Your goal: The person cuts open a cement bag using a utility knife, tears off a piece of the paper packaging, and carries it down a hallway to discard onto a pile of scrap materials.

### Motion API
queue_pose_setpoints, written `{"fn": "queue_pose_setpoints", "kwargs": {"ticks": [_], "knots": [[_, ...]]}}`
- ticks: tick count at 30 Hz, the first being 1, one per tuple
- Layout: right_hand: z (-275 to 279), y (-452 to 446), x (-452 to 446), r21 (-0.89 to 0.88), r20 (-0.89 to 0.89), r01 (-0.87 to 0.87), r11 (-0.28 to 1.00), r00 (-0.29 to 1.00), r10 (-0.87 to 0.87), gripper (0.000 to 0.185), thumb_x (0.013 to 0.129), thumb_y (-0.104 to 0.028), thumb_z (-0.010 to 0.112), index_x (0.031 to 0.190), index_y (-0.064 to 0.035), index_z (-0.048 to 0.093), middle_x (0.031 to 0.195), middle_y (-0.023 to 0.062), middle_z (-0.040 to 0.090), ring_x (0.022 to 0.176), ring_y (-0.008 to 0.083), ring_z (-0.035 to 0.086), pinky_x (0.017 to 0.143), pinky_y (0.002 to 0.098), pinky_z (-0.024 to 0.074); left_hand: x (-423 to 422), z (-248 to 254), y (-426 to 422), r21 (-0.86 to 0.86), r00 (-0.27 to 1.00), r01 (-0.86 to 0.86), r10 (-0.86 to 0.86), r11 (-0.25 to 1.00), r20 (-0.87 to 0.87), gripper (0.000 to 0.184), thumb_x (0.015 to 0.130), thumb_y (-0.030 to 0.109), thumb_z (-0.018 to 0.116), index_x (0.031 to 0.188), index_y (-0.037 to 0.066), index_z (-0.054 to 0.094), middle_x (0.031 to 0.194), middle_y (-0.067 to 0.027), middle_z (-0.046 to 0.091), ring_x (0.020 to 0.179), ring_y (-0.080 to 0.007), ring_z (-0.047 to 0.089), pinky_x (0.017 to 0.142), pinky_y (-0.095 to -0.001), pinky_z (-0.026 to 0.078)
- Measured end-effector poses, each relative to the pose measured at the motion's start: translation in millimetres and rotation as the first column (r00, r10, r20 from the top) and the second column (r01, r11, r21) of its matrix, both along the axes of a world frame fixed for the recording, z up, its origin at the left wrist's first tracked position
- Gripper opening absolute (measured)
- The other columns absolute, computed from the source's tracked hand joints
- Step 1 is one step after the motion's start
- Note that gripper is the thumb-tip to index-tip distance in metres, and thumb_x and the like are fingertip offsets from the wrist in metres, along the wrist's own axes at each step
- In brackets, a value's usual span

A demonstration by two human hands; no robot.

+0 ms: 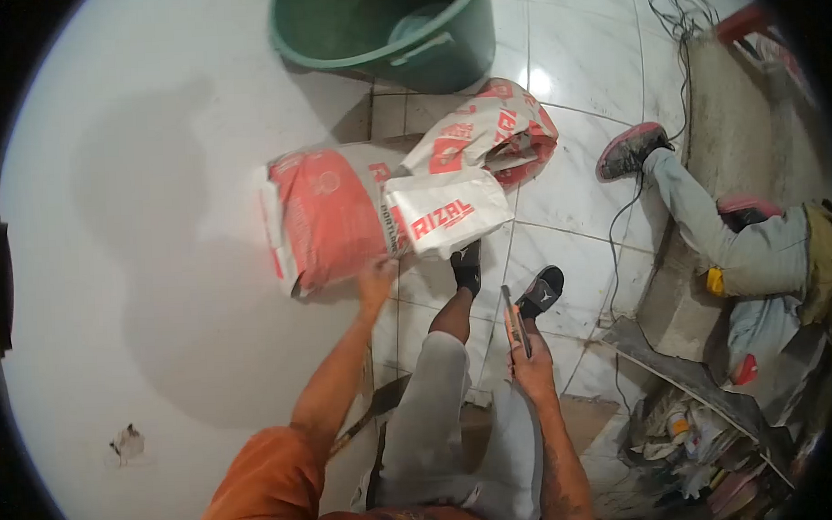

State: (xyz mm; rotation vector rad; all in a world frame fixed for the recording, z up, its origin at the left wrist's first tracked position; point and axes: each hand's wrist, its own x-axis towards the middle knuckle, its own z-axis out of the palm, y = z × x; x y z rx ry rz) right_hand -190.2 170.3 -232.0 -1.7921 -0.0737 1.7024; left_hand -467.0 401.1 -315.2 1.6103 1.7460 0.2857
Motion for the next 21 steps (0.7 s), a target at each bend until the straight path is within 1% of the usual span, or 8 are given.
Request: {"fn": "queue_pose_setpoints", "kwargs": {"ticks": [2, 6, 9, 12, 13, 15, 18, 21], "knots": [[34, 5, 2, 0.045, 0.035, -0.137, 0.990, 0.990, 0.136, 0.027, 0.098, -0.025, 0.050, 0.098, 0.0018, 0.053, 0.067, 0.0058, 0.058, 0.052, 0.0118, 0.052, 0.048, 0.0282, 0.0426, -48, 61, 26, 0.227, 0.968, 0.036, 0.022, 0.973, -0.249, 0.028, 0.084, 0.024, 0.065, 0.093, -0.003, 0.068, 0.088, -0.0197, 0.069, 0.086, -0.0342, 0.066, 0.078, -0.0415, 0.050], [100, 37, 0, 0.054, 0.135, -0.305, 0.951, 0.946, 0.296, 0.023, 0.095, -0.020, 0.052, 0.098, 0.0024, 0.053, 0.065, 0.0065, 0.059, 0.054, 0.0138, 0.057, 0.051, 0.0288, 0.0469, -113, 136, 104, 0.286, 0.881, 0.032, 0.109, 0.958, -0.461, 0.033, 0.086, 0.028, 0.060, 0.100, -0.002, 0.065, 0.099, -0.0226, 0.065, 0.092, -0.0388, 0.063, 0.079, -0.0476, 0.048], [114, 52, -13, 0.037, 0.139, -0.288, 0.957, 0.950, 0.281, 0.023, 0.096, -0.020, 0.052, 0.099, 0.0027, 0.053, 0.067, 0.0078, 0.061, 0.055, 0.0147, 0.058, 0.054, 0.0293, 0.0487, -133, 155, 126, 0.148, 0.754, -0.053, 0.137, 0.988, -0.642, 0.039, 0.089, 0.031, 0.056, 0.107, -0.002, 0.062, 0.103, -0.0252, 0.063, 0.091, -0.0425, 0.061, 0.079, -0.0496, 0.048], [139, 88, -43, 0.069, 0.037, -0.116, 0.991, 0.993, 0.114, 0.024, 0.096, -0.022, 0.052, 0.097, 0.0027, 0.052, 0.070, 0.0092, 0.061, 0.057, 0.0154, 0.059, 0.056, 0.0299, 0.0500, -203, 94, 100, -0.153, 0.722, -0.146, -0.001, 0.977, -0.692, 0.056, 0.090, 0.047, 0.053, 0.114, -0.003, 0.060, 0.109, -0.0250, 0.062, 0.092, -0.0424, 0.062, 0.078, -0.0486, 0.050], [140, 100, -58, 0.105, -0.012, -0.059, 0.993, 0.998, 0.061, 0.024, 0.095, -0.022, 0.053, 0.097, 0.0019, 0.052, 0.071, 0.0082, 0.061, 0.057, 0.0150, 0.059, 0.056, 0.0286, 0.0489, -207, 96, 89, -0.209, 0.798, -0.419, 0.248, 0.884, -0.550, 0.063, 0.089, 0.053, 0.052, 0.118, -0.003, 0.057, 0.112, -0.0239, 0.061, 0.095, -0.0409, 0.062, 0.081, -0.0478, 0.050], [131, 131, -87, 0.173, -0.112, 0.045, 0.984, 0.993, -0.025, 0.024, 0.094, -0.023, 0.056, 0.099, 0.0003, 0.052, 0.073, 0.0063, 0.060, 0.059, 0.0143, 0.058, 0.055, 0.0261, 0.0466, -204, 94, 64, -0.444, 0.616, -0.762, 0.741, 0.472, -0.268, 0.079, 0.087, 0.064, 0.051, 0.127, -0.004, 0.052, 0.120, -0.0217, 0.059, 0.101, -0.0378, 0.061, 0.088, -0.0461, 0.049], [128, 212, -118, 0.208, 0.102, -0.329, 0.921, 0.944, 0.314, 0.024, 0.087, -0.023, 0.059, 0.088, 0.0007, 0.055, 0.068, 0.0076, 0.059, 0.058, 0.0151, 0.058, 0.054, 0.0285, 0.0459, -235, 64, 44, -0.830, 0.176, -0.530, 0.980, 0.175, 0.094, 0.100, 0.081, 0.076, 0.048, 0.137, -0.005, 0.039, 0.132, -0.0174, 0.052, 0.113, -0.0312, 0.056, 0.098, -0.0454, 0.043], [100, 297, -161, 0.182, 0.179, -0.449, 0.875, 0.890, 0.420, 0.033, 0.084, -0.031, 0.061, 0.072, 0.0000, 0.056, 0.060, 0.0080, 0.057, 0.053, 0.0167, 0.057, 0.051, 0.0326, 0.0442, -227, 64, 56, -0.842, 0.009, -0.537, 0.999, 0.046, 0.049, 0.100, 0.080, 0.072, 0.056, 0.140, -0.004, 0.033, 0.131, -0.0139, 0.050, 0.122, -0.0287, 0.050, 0.104, -0.0469, 0.036]]}}
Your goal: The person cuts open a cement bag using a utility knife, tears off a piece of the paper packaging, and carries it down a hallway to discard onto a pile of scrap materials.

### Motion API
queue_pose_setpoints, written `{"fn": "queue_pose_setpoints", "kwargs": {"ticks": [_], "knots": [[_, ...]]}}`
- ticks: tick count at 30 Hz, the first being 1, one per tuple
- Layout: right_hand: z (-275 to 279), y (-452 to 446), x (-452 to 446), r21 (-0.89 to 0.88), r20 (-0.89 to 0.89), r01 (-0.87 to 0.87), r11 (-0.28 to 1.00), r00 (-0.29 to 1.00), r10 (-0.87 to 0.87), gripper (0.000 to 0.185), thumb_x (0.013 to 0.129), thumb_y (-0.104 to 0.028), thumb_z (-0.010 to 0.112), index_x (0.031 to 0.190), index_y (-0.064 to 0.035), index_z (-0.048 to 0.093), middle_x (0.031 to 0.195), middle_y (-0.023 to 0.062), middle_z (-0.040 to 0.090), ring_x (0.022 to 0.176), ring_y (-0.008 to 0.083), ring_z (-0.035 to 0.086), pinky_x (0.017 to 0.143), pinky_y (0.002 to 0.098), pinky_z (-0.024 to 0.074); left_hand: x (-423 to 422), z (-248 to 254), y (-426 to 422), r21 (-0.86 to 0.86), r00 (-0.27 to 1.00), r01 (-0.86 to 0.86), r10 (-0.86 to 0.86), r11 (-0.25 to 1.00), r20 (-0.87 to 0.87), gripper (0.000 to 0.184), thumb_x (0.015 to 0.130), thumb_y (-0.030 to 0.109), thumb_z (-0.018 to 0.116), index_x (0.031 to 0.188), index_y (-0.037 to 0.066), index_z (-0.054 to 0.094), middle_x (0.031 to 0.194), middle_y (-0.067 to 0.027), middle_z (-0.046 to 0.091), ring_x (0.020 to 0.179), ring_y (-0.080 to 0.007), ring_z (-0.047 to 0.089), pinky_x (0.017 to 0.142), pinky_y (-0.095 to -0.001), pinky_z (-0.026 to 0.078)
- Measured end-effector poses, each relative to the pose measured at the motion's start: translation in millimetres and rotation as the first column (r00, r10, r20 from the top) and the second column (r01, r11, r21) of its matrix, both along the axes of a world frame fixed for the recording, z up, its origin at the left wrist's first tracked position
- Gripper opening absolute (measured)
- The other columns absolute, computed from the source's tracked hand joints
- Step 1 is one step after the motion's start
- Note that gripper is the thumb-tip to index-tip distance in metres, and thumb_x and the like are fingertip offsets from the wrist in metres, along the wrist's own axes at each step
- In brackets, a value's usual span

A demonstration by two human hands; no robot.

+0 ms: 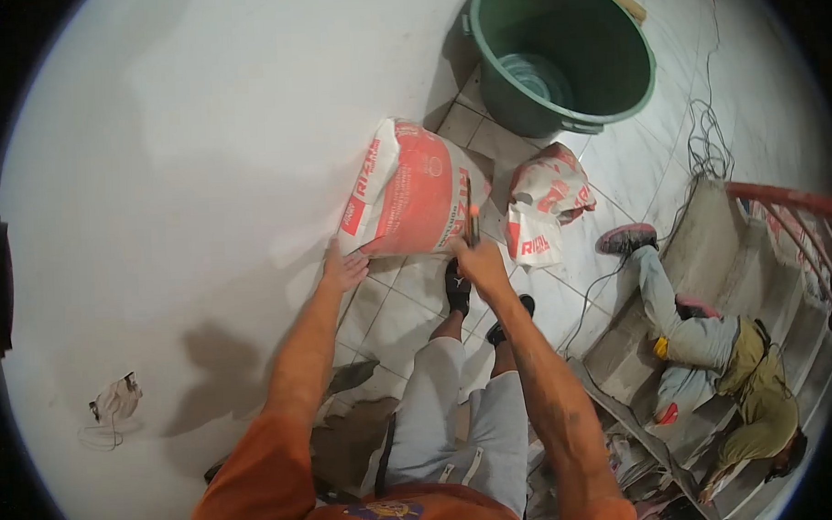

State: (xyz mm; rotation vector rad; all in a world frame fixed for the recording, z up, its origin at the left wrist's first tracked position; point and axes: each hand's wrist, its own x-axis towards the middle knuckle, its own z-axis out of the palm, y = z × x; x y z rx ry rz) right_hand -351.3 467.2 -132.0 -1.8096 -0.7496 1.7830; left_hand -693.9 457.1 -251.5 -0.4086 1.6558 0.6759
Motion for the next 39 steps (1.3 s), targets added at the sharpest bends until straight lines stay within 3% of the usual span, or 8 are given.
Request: {"fn": "queue_pose_setpoints", "kwargs": {"ticks": [6, 9, 13, 16, 22, 29, 38, 39], "knots": [[-63, 127, -73, 0.134, -0.018, 0.113, 0.985, 0.994, -0.111, 0.027, 0.088, -0.025, 0.065, 0.075, -0.0027, 0.059, 0.059, 0.0016, 0.053, 0.048, 0.0103, 0.046, 0.043, 0.0279, 0.0369, 8, -27, -5, 0.091, 0.909, -0.399, 0.380, 0.913, 0.170, 0.082, 0.074, 0.063, 0.072, 0.121, 0.001, 0.046, 0.106, -0.0052, 0.051, 0.104, -0.0215, 0.054, 0.094, -0.0379, 0.046], [-94, 160, -93, 0.246, 0.164, -0.023, 0.969, 0.986, -0.018, 0.027, 0.088, -0.026, 0.066, 0.076, -0.0025, 0.060, 0.059, 0.0005, 0.052, 0.048, 0.0089, 0.046, 0.042, 0.0272, 0.0351, 19, -29, -9, 0.178, 0.881, -0.464, 0.431, 0.868, 0.194, 0.075, 0.073, 0.067, 0.070, 0.114, 0.007, 0.050, 0.100, -0.0022, 0.050, 0.091, -0.0174, 0.052, 0.080, -0.0301, 0.050], [-102, 187, -117, 0.300, 0.134, -0.085, 0.950, 0.990, 0.046, 0.027, 0.085, -0.023, 0.066, 0.097, 0.0012, 0.064, 0.069, 0.0050, 0.061, 0.059, 0.0135, 0.055, 0.055, 0.0313, 0.0442, 36, -12, -3, 0.210, 0.840, -0.542, 0.517, 0.813, 0.166, 0.068, 0.078, 0.068, 0.064, 0.111, 0.010, 0.054, 0.096, 0.0000, 0.052, 0.081, -0.0133, 0.052, 0.061, -0.0259, 0.049], [-115, 198, -125, 0.400, 0.180, -0.131, 0.907, 0.982, 0.062, 0.031, 0.086, -0.025, 0.068, 0.068, -0.0008, 0.061, 0.060, 0.0034, 0.055, 0.048, 0.0106, 0.047, 0.042, 0.0295, 0.0350, 43, -28, -8, 0.419, 0.868, -0.491, 0.469, 0.764, 0.162, 0.060, 0.086, 0.063, 0.058, 0.114, 0.011, 0.053, 0.094, -0.0009, 0.054, 0.079, -0.0124, 0.050, 0.058, -0.0225, 0.045], [-122, 211, -116, 0.409, 0.252, -0.234, 0.882, 0.958, 0.137, 0.031, 0.081, -0.027, 0.069, 0.068, -0.0005, 0.061, 0.058, 0.0033, 0.054, 0.048, 0.0111, 0.048, 0.043, 0.0300, 0.0362, 72, -35, -12, 0.448, 0.724, -0.634, 0.688, 0.630, 0.057, 0.033, 0.094, 0.037, 0.061, 0.098, 0.005, 0.055, 0.072, -0.0046, 0.055, 0.052, -0.0131, 0.047, 0.040, -0.0243, 0.036], [-163, 222, -97, 0.231, 0.241, -0.241, 0.943, 0.953, 0.185, 0.017, 0.083, -0.018, 0.066, 0.076, -0.0051, 0.057, 0.064, -0.0010, 0.051, 0.054, 0.0090, 0.046, 0.048, 0.0262, 0.0353, 92, -36, -8, 0.402, 0.721, -0.572, 0.672, 0.715, -0.170, 0.035, 0.094, 0.033, 0.059, 0.077, 0.002, 0.055, 0.061, -0.0044, 0.052, 0.044, -0.0126, 0.047, 0.036, -0.0261, 0.034], [-68, 133, 70, 0.161, 0.194, -0.203, 0.966, 0.966, 0.170, 0.016, 0.084, -0.017, 0.063, 0.076, -0.0055, 0.056, 0.065, 0.0000, 0.052, 0.051, 0.0092, 0.046, 0.045, 0.0248, 0.0349, 269, 37, -110, 0.283, 0.920, -0.192, 0.273, 0.940, -0.281, 0.048, 0.097, 0.042, 0.054, 0.098, -0.005, 0.063, 0.076, -0.0081, 0.064, 0.057, -0.0138, 0.062, 0.048, -0.0262, 0.047], [-64, 134, 78, 0.140, 0.213, -0.216, 0.966, 0.959, 0.184, 0.015, 0.083, -0.017, 0.063, 0.078, -0.0037, 0.057, 0.064, 0.0005, 0.053, 0.052, 0.0098, 0.047, 0.046, 0.0258, 0.0365, 284, 36, -116, 0.290, 0.917, -0.268, 0.335, 0.919, -0.215, 0.047, 0.097, 0.040, 0.055, 0.100, -0.006, 0.063, 0.077, -0.0091, 0.065, 0.059, -0.0143, 0.064, 0.049, -0.0256, 0.048]]}}
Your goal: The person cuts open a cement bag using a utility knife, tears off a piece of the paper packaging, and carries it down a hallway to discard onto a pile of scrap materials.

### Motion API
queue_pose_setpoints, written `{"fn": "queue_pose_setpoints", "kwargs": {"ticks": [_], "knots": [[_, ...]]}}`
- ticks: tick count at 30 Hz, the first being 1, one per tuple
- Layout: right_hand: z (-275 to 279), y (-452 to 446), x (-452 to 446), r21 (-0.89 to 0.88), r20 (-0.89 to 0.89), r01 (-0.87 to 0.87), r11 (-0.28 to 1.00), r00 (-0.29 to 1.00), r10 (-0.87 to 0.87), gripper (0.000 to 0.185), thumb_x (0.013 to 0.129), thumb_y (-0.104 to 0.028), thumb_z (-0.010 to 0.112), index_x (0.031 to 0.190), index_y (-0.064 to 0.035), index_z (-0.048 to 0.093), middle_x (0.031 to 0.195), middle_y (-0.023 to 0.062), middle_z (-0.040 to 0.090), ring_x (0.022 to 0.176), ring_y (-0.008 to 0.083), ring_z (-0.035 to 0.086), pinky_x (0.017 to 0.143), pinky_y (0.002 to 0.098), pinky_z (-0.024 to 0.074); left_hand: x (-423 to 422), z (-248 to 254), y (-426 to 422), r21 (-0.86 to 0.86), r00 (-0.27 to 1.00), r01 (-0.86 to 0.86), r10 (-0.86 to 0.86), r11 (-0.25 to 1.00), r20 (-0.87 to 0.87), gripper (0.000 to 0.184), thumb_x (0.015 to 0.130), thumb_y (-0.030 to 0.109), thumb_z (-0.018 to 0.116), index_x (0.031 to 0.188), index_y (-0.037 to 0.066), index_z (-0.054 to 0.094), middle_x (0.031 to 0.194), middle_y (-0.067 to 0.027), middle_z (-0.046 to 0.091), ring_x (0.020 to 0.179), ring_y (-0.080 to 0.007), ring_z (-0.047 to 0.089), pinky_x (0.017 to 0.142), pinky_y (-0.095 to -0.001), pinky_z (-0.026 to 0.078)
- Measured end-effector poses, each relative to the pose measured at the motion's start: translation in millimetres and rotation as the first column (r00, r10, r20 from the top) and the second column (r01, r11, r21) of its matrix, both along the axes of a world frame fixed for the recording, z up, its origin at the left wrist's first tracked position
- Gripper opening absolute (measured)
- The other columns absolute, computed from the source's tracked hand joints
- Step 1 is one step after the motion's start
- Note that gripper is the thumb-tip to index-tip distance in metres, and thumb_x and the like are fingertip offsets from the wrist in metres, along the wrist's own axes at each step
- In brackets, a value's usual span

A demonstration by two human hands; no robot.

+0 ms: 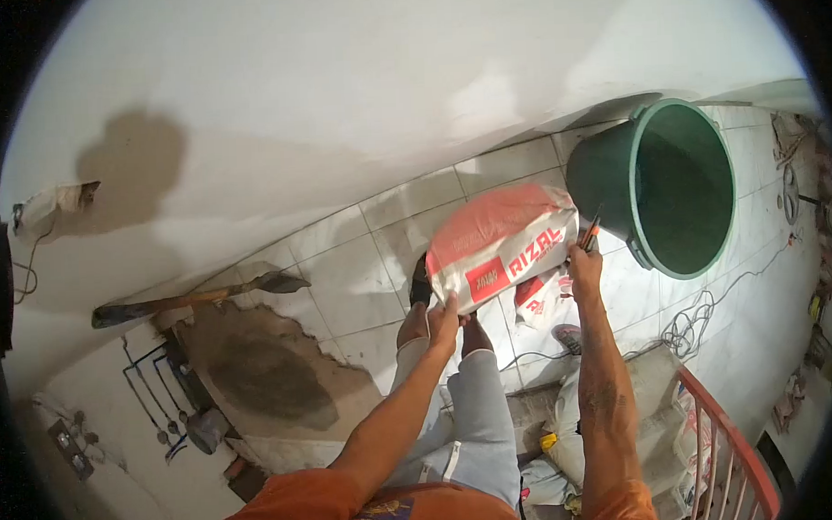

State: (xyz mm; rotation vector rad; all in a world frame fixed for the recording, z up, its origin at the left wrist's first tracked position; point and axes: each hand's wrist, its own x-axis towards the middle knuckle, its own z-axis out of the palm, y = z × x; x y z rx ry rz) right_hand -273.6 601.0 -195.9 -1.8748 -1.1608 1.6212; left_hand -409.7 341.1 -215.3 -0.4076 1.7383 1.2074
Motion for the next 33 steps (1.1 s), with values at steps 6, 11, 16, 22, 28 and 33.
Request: {"fn": "queue_pose_setpoints", "kwargs": {"ticks": [6, 11, 16, 22, 28, 33], "knots": [[-9, -6, 45, -0.096, 0.170, -0.030, 0.995, 0.984, 0.046, 0.020, 0.080, -0.020, 0.060, 0.077, -0.0003, 0.059, 0.061, 0.0019, 0.054, 0.047, 0.0110, 0.048, 0.042, 0.0279, 0.0368, 52, -1, -20, -0.043, 0.991, 0.080, -0.074, 0.996, 0.115, 0.049, 0.095, 0.035, 0.057, 0.090, -0.013, 0.063, 0.079, -0.0154, 0.067, 0.065, -0.0175, 0.068, 0.056, -0.0267, 0.052], [-26, -12, 84, -0.115, 0.227, -0.123, 0.986, 0.963, 0.146, 0.040, 0.084, -0.038, 0.063, 0.066, -0.0035, 0.057, 0.053, 0.0038, 0.051, 0.041, 0.0128, 0.046, 0.039, 0.0285, 0.0348, 83, -16, -26, -0.026, 0.985, -0.054, 0.058, 0.998, 0.162, 0.048, 0.095, 0.033, 0.059, 0.087, -0.015, 0.063, 0.083, -0.0180, 0.067, 0.066, -0.0209, 0.068, 0.060, -0.0274, 0.057], [-56, -4, 91, 0.035, 0.571, -0.312, 0.949, 0.786, 0.237, 0.063, 0.081, -0.060, 0.064, 0.073, 0.0028, 0.065, 0.068, 0.0186, 0.064, 0.061, 0.0276, 0.064, 0.054, 0.0394, 0.0475, 84, -22, -31, 0.011, 0.984, -0.069, 0.066, 0.998, 0.163, 0.044, 0.094, 0.032, 0.060, 0.090, -0.012, 0.063, 0.084, -0.0160, 0.066, 0.070, -0.0218, 0.068, 0.067, -0.0274, 0.059], [-41, 7, 55, 0.018, 0.640, -0.369, 0.929, 0.719, 0.272, 0.068, 0.072, -0.056, 0.073, 0.097, 0.0075, 0.068, 0.084, 0.0270, 0.068, 0.081, 0.0370, 0.068, 0.072, 0.0438, 0.0510, 60, -3, -20, -0.107, 0.966, 0.006, 0.022, 0.994, 0.259, 0.036, 0.095, 0.033, 0.059, 0.100, -0.003, 0.061, 0.098, -0.0117, 0.065, 0.092, -0.0179, 0.064, 0.083, -0.0307, 0.051], [-28, 8, 30, -0.009, 0.432, -0.081, 0.997, 0.899, 0.077, 0.039, 0.071, -0.029, 0.072, 0.095, 0.0003, 0.066, 0.070, 0.0088, 0.065, 0.061, 0.0192, 0.061, 0.057, 0.0336, 0.0471, 50, -18, -12, -0.115, 0.772, -0.522, 0.525, 0.845, 0.359, 0.059, 0.086, 0.039, 0.067, 0.121, -0.004, 0.048, 0.120, -0.0175, 0.057, 0.106, -0.0282, 0.061, 0.093, -0.0376, 0.052], [-61, 0, 50, -0.028, 0.218, 0.038, 0.999, 0.976, -0.031, 0.043, 0.069, -0.037, 0.074, 0.068, 0.0048, 0.064, 0.059, 0.0074, 0.058, 0.051, 0.0161, 0.053, 0.048, 0.0320, 0.0388, 40, -75, 5, -0.488, 0.929, -0.278, 0.360, 0.828, 0.083, 0.117, 0.062, 0.069, 0.074, 0.133, -0.011, 0.027, 0.128, -0.0288, 0.049, 0.113, -0.0389, 0.057, 0.095, -0.0436, 0.049]]}}
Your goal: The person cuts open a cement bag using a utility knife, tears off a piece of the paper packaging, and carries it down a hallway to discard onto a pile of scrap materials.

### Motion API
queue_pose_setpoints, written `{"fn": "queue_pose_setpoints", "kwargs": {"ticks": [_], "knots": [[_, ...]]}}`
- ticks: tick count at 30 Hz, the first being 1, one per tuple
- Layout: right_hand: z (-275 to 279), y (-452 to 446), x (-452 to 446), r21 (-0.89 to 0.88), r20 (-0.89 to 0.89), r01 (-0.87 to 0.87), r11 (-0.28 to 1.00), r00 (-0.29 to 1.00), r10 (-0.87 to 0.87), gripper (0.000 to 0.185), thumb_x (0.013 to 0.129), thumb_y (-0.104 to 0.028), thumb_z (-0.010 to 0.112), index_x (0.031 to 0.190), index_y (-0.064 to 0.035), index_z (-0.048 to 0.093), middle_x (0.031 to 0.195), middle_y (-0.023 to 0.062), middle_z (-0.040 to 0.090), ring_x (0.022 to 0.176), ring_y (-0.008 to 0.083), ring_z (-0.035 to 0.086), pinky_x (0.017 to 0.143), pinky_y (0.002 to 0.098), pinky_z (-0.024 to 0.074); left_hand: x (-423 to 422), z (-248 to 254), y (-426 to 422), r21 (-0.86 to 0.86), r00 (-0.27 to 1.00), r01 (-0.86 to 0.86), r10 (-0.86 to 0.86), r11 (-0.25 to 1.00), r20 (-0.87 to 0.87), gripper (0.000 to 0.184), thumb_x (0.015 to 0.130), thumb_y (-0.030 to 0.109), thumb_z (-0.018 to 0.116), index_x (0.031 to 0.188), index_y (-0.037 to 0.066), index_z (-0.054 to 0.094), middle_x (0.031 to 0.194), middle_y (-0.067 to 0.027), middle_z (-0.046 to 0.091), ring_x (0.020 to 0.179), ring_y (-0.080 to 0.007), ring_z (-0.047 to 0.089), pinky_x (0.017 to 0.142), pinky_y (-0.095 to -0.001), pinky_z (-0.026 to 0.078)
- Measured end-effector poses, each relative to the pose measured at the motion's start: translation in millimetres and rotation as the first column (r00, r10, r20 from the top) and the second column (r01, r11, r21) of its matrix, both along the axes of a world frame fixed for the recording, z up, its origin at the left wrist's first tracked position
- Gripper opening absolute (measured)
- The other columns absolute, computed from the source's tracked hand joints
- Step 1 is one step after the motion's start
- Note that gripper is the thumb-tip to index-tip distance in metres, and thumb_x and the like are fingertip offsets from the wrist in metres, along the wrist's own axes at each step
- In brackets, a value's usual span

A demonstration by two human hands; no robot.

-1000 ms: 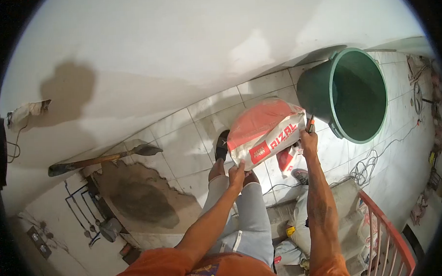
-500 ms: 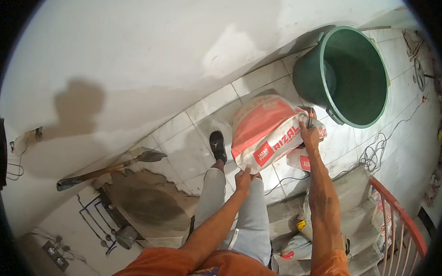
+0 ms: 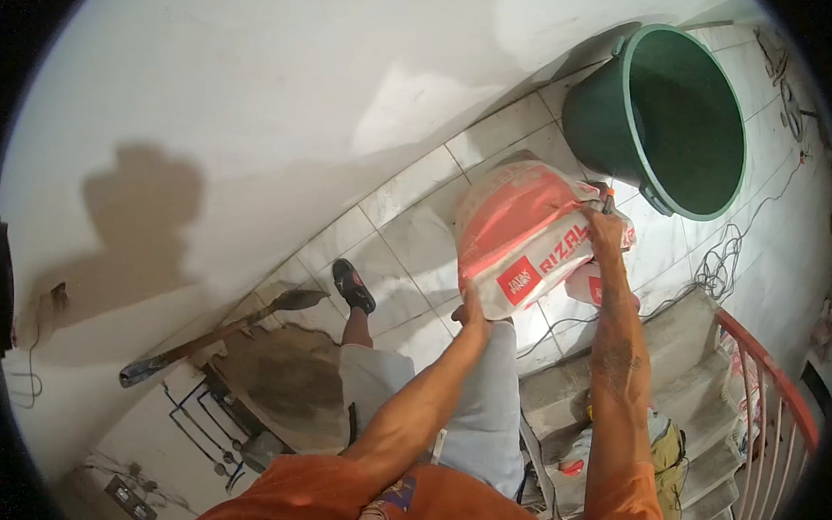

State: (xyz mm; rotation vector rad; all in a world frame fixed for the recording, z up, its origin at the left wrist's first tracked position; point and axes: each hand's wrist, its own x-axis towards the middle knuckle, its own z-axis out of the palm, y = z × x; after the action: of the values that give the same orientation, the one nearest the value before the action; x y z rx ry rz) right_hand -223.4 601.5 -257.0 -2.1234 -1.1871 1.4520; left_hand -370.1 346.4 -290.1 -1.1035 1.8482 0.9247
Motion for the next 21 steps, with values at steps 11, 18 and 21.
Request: {"fn": "queue_pose_setpoints", "kwargs": {"ticks": [11, 18, 21], "knots": [[22, -13, -41, -0.094, -0.061, 0.114, 0.989, 0.991, -0.120, 0.027, 0.075, -0.016, 0.068, 0.088, 0.0068, 0.063, 0.071, 0.0077, 0.061, 0.050, 0.0163, 0.055, 0.048, 0.0321, 0.0449, -58, -1, -42, 0.133, 0.457, 0.889, -0.837, 0.438, -0.302, 0.072, 0.093, 0.058, 0.043, 0.096, -0.010, 0.063, 0.084, -0.0334, 0.064, 0.085, -0.0473, 0.064, 0.077, -0.0482, 0.050], [30, -64, -121, 0.021, 0.191, -0.245, 0.969, 0.953, 0.237, 0.022, 0.076, -0.020, 0.063, 0.064, -0.0022, 0.061, 0.057, 0.0016, 0.054, 0.050, 0.0131, 0.050, 0.046, 0.0339, 0.0378, -184, 1, -82, 0.237, 0.553, 0.833, -0.737, 0.500, -0.389, 0.061, 0.094, 0.052, 0.048, 0.059, 0.004, 0.056, 0.053, -0.0013, 0.049, 0.049, -0.0148, 0.043, 0.047, -0.0379, 0.033], [25, -110, -175, 0.057, 0.092, -0.216, 0.975, 0.973, 0.210, 0.020, 0.077, -0.020, 0.064, 0.073, -0.0008, 0.063, 0.059, 0.0013, 0.054, 0.053, 0.0127, 0.051, 0.047, 0.0351, 0.0397, -228, -12, -125, 0.273, 0.617, 0.787, -0.711, 0.553, -0.338, 0.051, 0.094, 0.048, 0.053, 0.062, 0.007, 0.056, 0.055, 0.0026, 0.046, 0.049, -0.0107, 0.040, 0.045, -0.0333, 0.030]]}}
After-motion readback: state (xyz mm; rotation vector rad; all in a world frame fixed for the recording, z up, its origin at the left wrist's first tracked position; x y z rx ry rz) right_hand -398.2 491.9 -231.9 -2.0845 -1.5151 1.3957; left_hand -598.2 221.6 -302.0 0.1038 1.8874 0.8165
